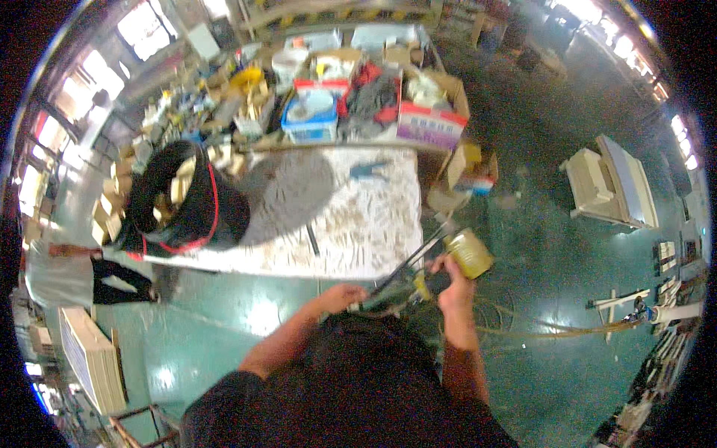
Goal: The person uses a nail gun to attach wooden slats to a large curved wooden frame. They then pick up a small wooden block and fit it into the frame structure. The person continues to secure the frame components using the nail gun.
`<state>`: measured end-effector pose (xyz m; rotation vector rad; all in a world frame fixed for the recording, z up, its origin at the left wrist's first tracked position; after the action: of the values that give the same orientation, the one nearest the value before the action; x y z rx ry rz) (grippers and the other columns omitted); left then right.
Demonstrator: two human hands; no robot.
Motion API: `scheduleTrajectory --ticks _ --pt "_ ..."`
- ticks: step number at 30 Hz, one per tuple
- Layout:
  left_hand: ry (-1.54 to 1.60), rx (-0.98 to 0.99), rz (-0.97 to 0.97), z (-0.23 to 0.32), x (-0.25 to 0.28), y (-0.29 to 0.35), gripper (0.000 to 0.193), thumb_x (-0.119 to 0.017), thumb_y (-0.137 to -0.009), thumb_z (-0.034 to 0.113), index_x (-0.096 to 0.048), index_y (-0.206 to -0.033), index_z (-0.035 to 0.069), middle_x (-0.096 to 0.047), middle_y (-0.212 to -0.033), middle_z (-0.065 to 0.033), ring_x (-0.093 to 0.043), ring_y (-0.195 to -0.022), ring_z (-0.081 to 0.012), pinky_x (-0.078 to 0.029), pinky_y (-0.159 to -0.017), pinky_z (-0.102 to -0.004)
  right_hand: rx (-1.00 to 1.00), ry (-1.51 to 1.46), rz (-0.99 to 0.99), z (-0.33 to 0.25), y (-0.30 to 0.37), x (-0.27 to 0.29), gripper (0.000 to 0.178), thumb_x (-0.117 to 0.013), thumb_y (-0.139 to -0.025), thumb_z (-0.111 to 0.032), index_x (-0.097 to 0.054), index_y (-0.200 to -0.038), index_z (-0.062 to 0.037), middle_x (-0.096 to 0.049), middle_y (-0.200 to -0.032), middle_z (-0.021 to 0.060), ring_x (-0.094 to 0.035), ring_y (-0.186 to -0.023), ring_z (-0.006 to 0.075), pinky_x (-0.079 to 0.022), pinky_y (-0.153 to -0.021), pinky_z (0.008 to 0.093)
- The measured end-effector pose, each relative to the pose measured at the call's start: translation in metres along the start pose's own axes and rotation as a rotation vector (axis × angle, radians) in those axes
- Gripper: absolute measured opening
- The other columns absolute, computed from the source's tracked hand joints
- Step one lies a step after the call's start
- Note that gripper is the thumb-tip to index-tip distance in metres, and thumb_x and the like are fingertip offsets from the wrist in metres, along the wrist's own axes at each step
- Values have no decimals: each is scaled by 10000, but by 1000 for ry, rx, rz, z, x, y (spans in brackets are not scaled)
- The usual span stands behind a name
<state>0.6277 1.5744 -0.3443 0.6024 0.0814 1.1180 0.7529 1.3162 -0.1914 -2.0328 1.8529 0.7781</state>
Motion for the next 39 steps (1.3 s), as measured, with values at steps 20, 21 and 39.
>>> scheduleTrajectory --ticks 20,21,39 --pt "-385 152 817 -125 170 -81 502 -664 -812 133 -504 -1280 48 -652 -1079 -220 -636 -1013 -427 -521 -820 -520 102 210 562 -26 157 118 414 -747 -888 -157 -571 -1239 -27 -654 -983 93 -621 -885 248 -521 -823 445" --pt "-477 24 755 -133 160 -84 485 -655 -812 105 -522 -1274 42 -668 -1031 -210 -655 -969 -404 -532 -795 -498 86 97 460 -29 152 122 393 -722 -900 -168 -574 -1237 -30 -646 -997 98 -614 -892 264 -508 -851 449" --pt "-194 -820 247 336 52 44 316 -727 -777 -33 -686 -1084 29 -668 -941 -117 -674 -832 -240 -568 -712 -332 -41 -400 -423 -33 16 -8 628 -686 -710 -283 -568 -1238 35 -679 -954 158 -636 -860 299 -493 -813 447"
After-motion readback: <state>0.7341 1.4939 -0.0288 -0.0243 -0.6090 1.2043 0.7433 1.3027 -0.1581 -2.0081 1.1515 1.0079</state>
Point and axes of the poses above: each hand's wrist, its own y-axis away from the middle knuckle, its own x-axis out of the back of the hand, z = x × y, the point moved 4 cm from there along -y, towards the middle knuckle
